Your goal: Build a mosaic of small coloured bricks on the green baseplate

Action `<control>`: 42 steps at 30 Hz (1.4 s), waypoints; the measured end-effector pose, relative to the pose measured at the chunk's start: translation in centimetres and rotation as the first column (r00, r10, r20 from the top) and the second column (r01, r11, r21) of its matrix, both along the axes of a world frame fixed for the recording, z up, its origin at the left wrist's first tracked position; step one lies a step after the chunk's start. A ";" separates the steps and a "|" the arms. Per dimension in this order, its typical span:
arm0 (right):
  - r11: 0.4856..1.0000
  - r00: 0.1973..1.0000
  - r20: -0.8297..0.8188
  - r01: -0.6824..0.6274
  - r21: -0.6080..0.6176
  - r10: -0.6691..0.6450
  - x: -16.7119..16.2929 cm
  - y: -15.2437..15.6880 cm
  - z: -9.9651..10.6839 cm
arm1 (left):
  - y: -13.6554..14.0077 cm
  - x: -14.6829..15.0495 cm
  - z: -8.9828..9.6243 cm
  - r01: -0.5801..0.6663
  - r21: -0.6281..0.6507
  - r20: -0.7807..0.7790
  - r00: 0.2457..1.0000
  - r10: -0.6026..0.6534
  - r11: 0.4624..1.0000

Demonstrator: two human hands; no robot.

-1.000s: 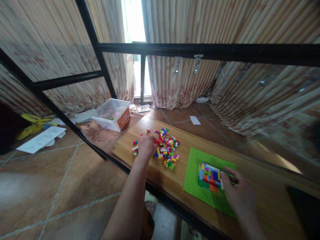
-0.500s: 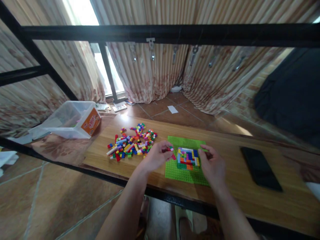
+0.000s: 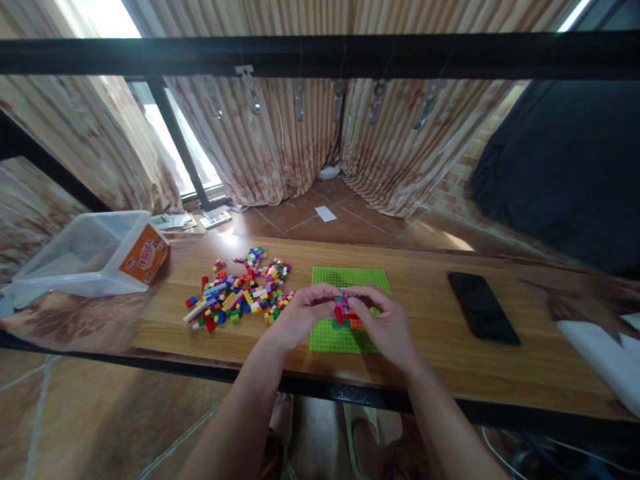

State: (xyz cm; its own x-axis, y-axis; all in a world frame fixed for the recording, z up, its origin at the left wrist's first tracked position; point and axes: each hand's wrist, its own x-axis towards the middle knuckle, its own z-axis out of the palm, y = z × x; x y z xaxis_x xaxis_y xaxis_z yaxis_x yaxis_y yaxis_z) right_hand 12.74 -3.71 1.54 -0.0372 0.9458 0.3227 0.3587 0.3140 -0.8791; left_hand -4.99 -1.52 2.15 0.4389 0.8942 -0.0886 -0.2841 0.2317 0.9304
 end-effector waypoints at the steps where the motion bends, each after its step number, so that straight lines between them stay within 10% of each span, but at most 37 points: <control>1: 0.999 0.998 -0.027 -0.050 -0.022 0.049 -0.2 -0.2 0.2 | 0.0 0.0 0.1 0.005 -0.032 0.049 0.999 -0.003 0.999; 10: 0.997 0.987 -0.157 -0.051 -0.058 0.042 -0.8 -0.2 -0.3 | -0.2 0.1 0.6 -0.014 -0.163 0.120 0.992 0.033 0.987; 29: 0.995 0.987 0.129 -0.100 0.029 0.095 -1.0 -0.6 0.0 | 0.2 0.4 0.0 -0.172 -0.303 0.043 0.980 0.194 0.937; 42: 0.990 0.985 0.108 0.125 0.067 -0.131 3.0 0.7 -1.2 | 0.9 -0.9 0.2 -0.351 -0.227 -0.200 0.930 0.309 0.908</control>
